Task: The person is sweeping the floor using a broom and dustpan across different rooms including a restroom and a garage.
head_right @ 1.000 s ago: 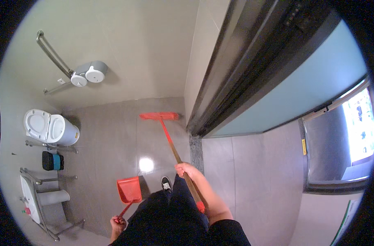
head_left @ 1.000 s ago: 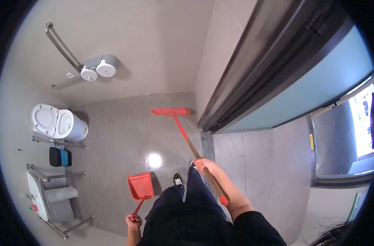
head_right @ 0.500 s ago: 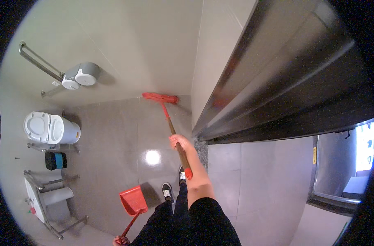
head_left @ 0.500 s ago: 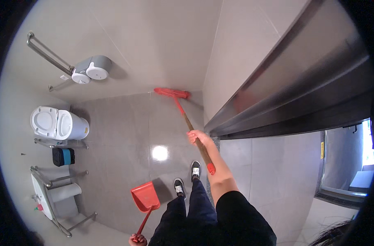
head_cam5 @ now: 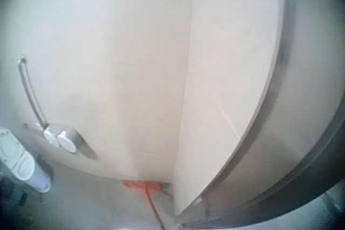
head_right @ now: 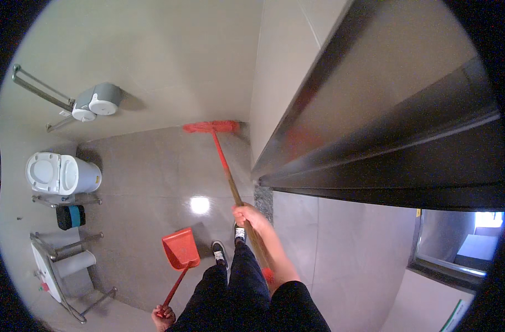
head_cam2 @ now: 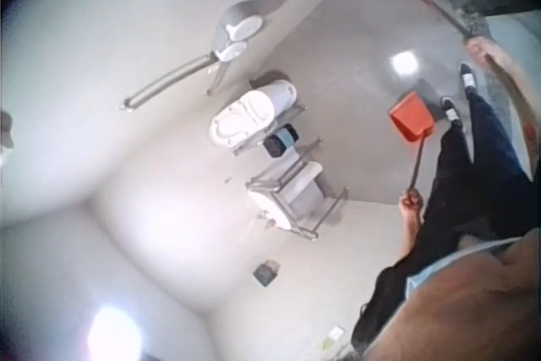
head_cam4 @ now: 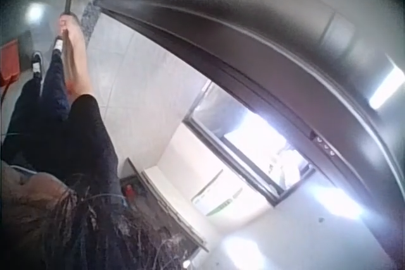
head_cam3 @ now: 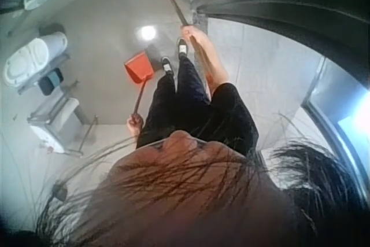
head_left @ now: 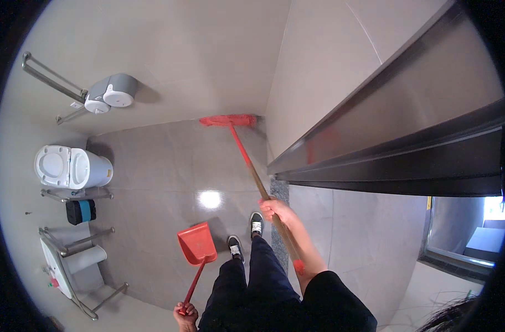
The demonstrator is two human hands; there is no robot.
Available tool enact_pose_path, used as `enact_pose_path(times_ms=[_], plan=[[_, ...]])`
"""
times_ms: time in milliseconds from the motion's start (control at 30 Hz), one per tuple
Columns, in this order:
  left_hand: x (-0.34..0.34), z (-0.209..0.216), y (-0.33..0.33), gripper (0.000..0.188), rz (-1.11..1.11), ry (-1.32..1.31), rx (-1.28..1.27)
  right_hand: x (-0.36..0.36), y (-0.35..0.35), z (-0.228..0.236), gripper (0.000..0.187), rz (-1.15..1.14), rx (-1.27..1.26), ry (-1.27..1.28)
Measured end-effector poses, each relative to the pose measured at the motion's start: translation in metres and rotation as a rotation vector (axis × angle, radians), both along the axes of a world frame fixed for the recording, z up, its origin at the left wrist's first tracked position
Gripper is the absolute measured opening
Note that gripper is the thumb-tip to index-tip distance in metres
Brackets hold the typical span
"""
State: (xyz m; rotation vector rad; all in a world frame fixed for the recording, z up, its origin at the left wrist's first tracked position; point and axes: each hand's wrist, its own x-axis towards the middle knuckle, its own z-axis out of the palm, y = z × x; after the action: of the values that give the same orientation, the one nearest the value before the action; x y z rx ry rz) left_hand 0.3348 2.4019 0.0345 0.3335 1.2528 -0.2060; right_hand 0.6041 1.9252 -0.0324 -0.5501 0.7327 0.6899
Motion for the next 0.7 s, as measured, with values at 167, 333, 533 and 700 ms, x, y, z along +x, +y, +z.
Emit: enact_pose_path(times_ms=[167, 333, 533, 700], plan=[[0.024, 0.011, -0.020, 0.003, 0.008, -0.028, -0.086, 0.043, -0.007, -0.053, 0.010, 0.070, 0.013, -0.005], [0.034, 0.004, -0.022, 0.003, -0.049, -0.051, -0.050, 0.077, -0.026, -0.090, 0.014, -0.008, 0.269, 0.112], [0.024, 0.007, -0.016, 0.002, -0.023, -0.081, -0.057, 0.002, -0.018, -0.075, 0.008, -0.232, 0.463, 0.064], [0.017, 0.000, -0.009, 0.003, -0.020, -0.028, 0.008, -0.032, -0.015, -0.033, 0.008, -0.268, 0.488, 0.074]])
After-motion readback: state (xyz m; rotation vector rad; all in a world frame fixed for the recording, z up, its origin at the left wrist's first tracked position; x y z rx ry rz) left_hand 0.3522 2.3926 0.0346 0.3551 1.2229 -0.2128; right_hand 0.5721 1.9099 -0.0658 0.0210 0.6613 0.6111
